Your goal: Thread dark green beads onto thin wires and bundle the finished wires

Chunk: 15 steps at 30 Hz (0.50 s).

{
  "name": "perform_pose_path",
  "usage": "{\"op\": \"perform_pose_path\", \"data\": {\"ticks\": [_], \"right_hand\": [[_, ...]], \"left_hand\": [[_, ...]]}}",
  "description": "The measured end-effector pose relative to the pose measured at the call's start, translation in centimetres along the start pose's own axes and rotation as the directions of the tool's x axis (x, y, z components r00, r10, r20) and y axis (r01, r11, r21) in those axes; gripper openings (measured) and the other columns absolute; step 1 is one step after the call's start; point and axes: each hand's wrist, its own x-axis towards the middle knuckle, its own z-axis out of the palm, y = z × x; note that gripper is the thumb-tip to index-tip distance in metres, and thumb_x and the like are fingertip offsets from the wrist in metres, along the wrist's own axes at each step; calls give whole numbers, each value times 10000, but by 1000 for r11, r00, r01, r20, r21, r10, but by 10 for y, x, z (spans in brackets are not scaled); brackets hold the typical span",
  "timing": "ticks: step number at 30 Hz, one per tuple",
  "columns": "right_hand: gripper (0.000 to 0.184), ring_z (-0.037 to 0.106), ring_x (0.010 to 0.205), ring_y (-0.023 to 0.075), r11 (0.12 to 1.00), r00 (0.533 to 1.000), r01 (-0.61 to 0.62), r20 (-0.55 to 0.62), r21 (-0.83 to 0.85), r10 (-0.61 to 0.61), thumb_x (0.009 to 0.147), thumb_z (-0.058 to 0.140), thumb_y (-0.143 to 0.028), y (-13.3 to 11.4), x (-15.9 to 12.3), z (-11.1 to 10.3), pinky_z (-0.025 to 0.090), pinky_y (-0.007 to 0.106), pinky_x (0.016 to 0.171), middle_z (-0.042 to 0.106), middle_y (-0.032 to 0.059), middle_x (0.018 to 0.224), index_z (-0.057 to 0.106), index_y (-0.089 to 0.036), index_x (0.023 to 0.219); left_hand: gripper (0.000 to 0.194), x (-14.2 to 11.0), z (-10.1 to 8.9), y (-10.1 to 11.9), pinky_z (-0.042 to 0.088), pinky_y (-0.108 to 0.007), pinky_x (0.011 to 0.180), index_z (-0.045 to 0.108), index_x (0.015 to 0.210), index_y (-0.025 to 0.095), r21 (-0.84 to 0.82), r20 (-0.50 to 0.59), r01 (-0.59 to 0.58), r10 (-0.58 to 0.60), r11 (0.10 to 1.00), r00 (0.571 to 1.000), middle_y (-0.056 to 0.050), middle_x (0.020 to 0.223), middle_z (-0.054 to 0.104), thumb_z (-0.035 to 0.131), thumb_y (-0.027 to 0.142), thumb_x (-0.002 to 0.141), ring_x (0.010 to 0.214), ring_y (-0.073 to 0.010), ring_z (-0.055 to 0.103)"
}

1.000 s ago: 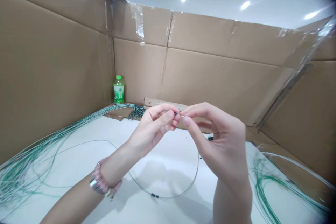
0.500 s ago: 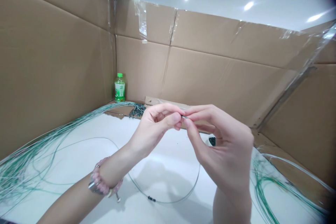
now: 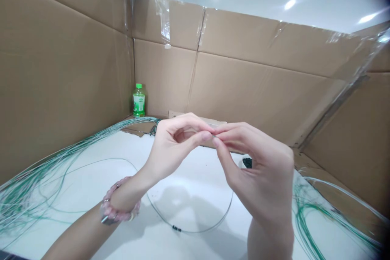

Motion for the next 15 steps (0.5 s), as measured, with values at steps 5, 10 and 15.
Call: {"op": "perform_pose_path", "data": {"ticks": [5,10,15], "right_hand": [[129,662,764,79,999,1000,0,9,-42,1,833,620,-55,-1,0,-1,575,192,671,702,-26,836,663,-163,777],[120,674,750,89,1000,1000,-16,-19,0,16,820,654,-72,1,1,-1,580,205,670,711,-45,818,678,-187,793],[156,682,731,116,1000,1000,7,-22,-13,-7,814,660,-65,1,3,-1,565,234,654,719,-38,787,682,-216,784]], "left_hand": [[125,1,-1,1,528,-88,559,775,761,188,-13,36,13,-12,1000,999,6,684,686,732,71,755,617,-50,622],[126,0,-2,-3,537,-96,583,783,807,212,-23,48,24,-23,999,999,2,721,689,695,122,811,613,-41,604],[74,0,-2,0,536,-120,568,768,793,206,41,1,68,-68,997,998,3,691,686,718,152,797,611,-63,630]]}}
